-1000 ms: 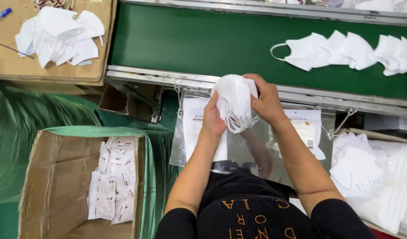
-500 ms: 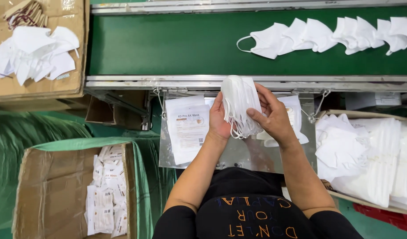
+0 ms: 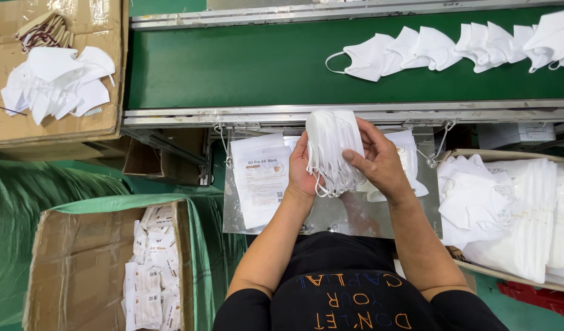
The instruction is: The person is packing white face masks into clear plastic bags and placing them in boxes at a manufacturing facility.
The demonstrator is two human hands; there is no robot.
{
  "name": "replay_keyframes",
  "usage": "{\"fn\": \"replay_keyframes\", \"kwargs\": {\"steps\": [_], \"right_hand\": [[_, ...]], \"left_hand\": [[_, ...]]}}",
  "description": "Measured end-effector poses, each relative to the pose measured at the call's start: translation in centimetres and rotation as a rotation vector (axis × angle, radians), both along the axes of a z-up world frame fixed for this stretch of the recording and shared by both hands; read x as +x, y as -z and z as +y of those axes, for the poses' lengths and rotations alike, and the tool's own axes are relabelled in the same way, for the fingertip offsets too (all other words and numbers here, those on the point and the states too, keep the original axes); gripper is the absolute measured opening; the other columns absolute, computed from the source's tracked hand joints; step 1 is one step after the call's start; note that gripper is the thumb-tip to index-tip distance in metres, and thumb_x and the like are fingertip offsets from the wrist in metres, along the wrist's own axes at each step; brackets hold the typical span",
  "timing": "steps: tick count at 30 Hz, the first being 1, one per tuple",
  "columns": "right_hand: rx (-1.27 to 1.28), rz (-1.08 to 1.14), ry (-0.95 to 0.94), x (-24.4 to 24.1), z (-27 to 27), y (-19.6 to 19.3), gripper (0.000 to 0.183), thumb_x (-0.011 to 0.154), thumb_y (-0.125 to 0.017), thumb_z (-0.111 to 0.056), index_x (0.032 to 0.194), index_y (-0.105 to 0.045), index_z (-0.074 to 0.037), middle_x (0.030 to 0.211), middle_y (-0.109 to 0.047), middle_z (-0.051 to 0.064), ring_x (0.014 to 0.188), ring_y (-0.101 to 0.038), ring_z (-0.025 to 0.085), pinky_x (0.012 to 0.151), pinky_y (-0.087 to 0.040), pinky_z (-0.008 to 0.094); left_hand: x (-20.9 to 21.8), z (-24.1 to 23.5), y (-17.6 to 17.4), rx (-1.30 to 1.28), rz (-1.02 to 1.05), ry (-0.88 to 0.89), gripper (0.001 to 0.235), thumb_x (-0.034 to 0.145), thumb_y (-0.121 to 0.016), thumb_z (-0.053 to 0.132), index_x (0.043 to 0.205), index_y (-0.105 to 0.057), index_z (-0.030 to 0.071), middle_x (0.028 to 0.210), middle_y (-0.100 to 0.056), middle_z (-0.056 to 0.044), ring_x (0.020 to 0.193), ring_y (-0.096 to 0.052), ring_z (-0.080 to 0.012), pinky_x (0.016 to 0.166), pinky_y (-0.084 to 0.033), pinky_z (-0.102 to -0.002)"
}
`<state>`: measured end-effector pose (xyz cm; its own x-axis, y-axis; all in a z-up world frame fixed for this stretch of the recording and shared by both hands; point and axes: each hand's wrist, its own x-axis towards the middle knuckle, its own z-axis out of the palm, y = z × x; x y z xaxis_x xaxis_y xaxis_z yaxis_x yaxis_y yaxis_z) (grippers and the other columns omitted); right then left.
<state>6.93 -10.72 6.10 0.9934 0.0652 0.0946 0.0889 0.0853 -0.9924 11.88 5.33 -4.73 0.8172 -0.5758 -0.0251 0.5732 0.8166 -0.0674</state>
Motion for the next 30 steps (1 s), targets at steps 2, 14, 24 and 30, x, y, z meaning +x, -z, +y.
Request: {"fn": "replay_keyframes", "kwargs": {"steps": [2, 14, 24, 30], "right_hand": [[0.019, -0.013, -0.014, 0.0, 0.0, 0.3, 0.068, 0.091, -0.077, -0.014, 0.150, -0.046, 0.002, 0.134, -0.066, 0.014, 0.120, -0.065, 0.016, 0.103, -0.055, 0.031], [0.040, 0.024, -0.031, 0.1, 0.4, -0.3, 0.067, 0.090, -0.077, -0.011, 0.148, -0.047, 0.002, 0.129, -0.068, 0.014, 0.116, -0.067, 0.016, 0.100, -0.056, 0.031], [0.002, -0.007, -0.039, -0.1, 0.7, -0.1, 0.076, 0.083, -0.083, -0.010, 0.149, -0.046, 0.003, 0.138, -0.064, 0.015, 0.125, -0.064, 0.019, 0.107, -0.053, 0.034], [-0.121, -0.067, -0.061, -0.3, 1.2, -0.5, 0.077, 0.081, -0.084, -0.010, 0.148, -0.048, 0.003, 0.140, -0.063, 0.016, 0.127, -0.063, 0.021, 0.110, -0.052, 0.036]], "left_hand": [[-0.1, 0.1, -0.4, 0.035, 0.042, -0.011, 0.050, 0.111, -0.042, 0.040, 0.139, -0.061, 0.003, 0.133, -0.067, -0.017, 0.122, -0.065, -0.0328, 0.108, -0.051, -0.047], [-0.4, 0.6, -2.1, 0.000, 0.036, -0.015, 0.048, 0.111, -0.043, 0.037, 0.137, -0.060, 0.000, 0.130, -0.067, -0.019, 0.118, -0.067, -0.0335, 0.103, -0.054, -0.048], [-0.9, 0.9, -2.5, 0.068, 0.103, -0.049, 0.054, 0.105, -0.044, 0.041, 0.138, -0.057, -0.001, 0.129, -0.066, -0.022, 0.118, -0.066, -0.0376, 0.102, -0.054, -0.051], [-0.9, 1.0, -1.4, -0.032, 0.046, -0.055, 0.053, 0.111, -0.042, 0.040, 0.142, -0.054, -0.002, 0.134, -0.064, -0.023, 0.122, -0.065, -0.0381, 0.106, -0.052, -0.053]]}}
